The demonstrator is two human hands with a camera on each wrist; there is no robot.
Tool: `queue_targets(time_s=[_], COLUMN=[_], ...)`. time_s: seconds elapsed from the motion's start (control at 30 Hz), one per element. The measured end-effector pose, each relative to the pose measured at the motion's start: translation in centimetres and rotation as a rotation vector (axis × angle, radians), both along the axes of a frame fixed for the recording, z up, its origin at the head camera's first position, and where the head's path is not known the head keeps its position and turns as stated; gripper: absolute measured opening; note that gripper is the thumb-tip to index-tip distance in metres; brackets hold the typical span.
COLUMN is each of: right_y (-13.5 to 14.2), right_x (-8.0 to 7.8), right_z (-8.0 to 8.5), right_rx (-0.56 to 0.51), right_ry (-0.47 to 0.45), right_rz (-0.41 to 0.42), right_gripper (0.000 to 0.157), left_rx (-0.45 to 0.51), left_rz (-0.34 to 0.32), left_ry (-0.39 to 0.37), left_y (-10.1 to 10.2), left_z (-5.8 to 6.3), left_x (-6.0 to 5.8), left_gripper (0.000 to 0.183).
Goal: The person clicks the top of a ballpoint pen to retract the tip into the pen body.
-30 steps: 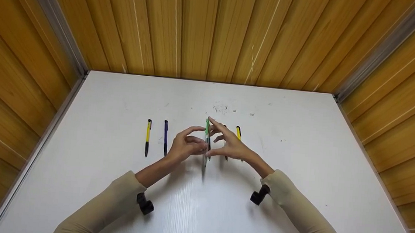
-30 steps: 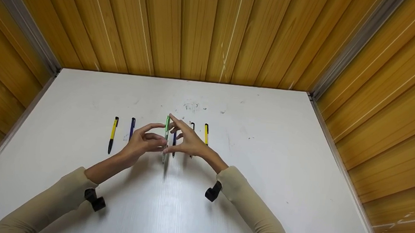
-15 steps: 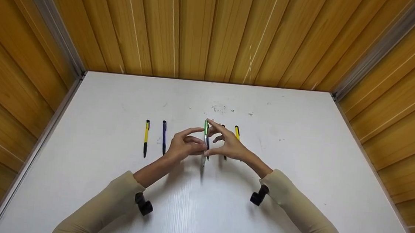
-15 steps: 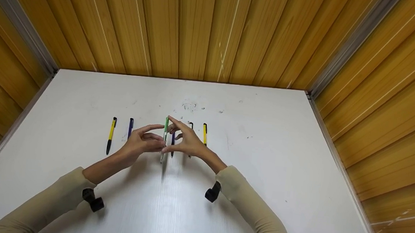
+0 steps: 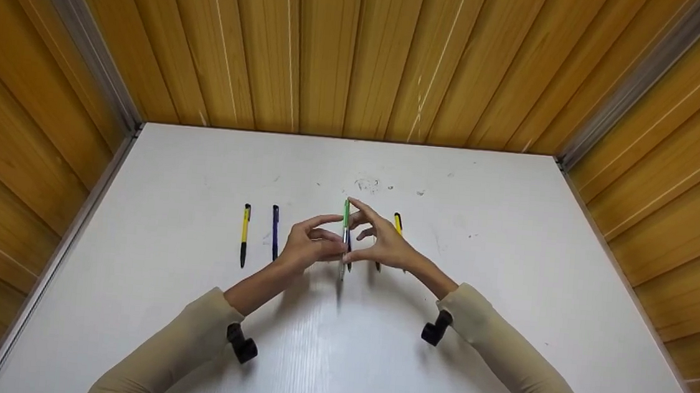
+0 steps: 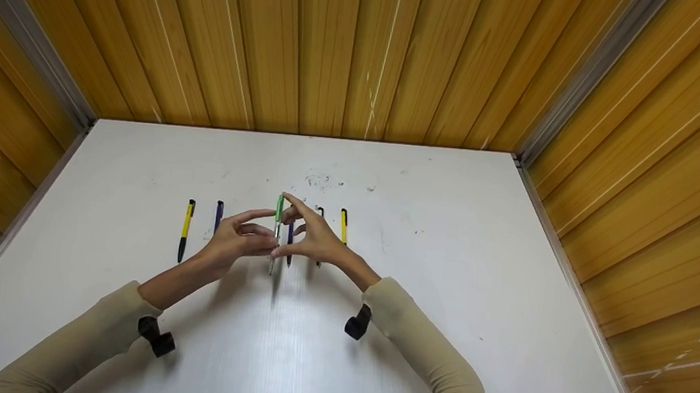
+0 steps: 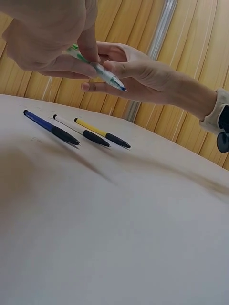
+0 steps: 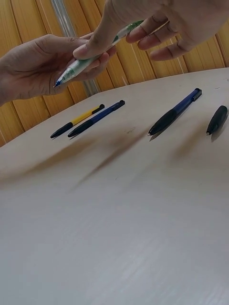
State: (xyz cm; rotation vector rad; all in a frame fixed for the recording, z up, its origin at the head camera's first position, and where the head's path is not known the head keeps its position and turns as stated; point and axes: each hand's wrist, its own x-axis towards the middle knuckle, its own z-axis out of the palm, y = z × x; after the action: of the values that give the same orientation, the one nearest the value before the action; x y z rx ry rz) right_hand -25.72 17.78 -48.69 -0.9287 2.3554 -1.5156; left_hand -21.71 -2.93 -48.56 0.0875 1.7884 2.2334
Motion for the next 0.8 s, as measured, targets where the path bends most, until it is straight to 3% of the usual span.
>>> queue_targets(time_s=[0.07, 0.3, 0.57, 0.8], right_y=[0.0, -0.4, -0.1, 0.6], right_x=[0.0, 2.0, 2.0, 1.9], right_z=[0.0, 2.6, 2.8, 3.0], right_rx=[0.003, 0.015, 0.018, -0.001], right_ry=[-0.014, -0.026, -0.009, -0.029], right_rz=[0.006, 0.023, 0.018, 0.02], right_gripper=[0.111, 0.106, 0.099, 0.087], left_rx=[-0.016, -0.042, -0.01, -0.037], left_rz=[-0.01, -0.018, -0.024, -0.035], left_ry=[0.004, 0.006, 0.008, 0.02], left_y=[0.0, 0.0, -0.1, -0.1], left_z=[0.0, -0.5, -0.7, -0.5], left_x=[0.0, 0.2, 0.3, 0.1], left_gripper=[0.061, 0.059, 0.059, 0.06])
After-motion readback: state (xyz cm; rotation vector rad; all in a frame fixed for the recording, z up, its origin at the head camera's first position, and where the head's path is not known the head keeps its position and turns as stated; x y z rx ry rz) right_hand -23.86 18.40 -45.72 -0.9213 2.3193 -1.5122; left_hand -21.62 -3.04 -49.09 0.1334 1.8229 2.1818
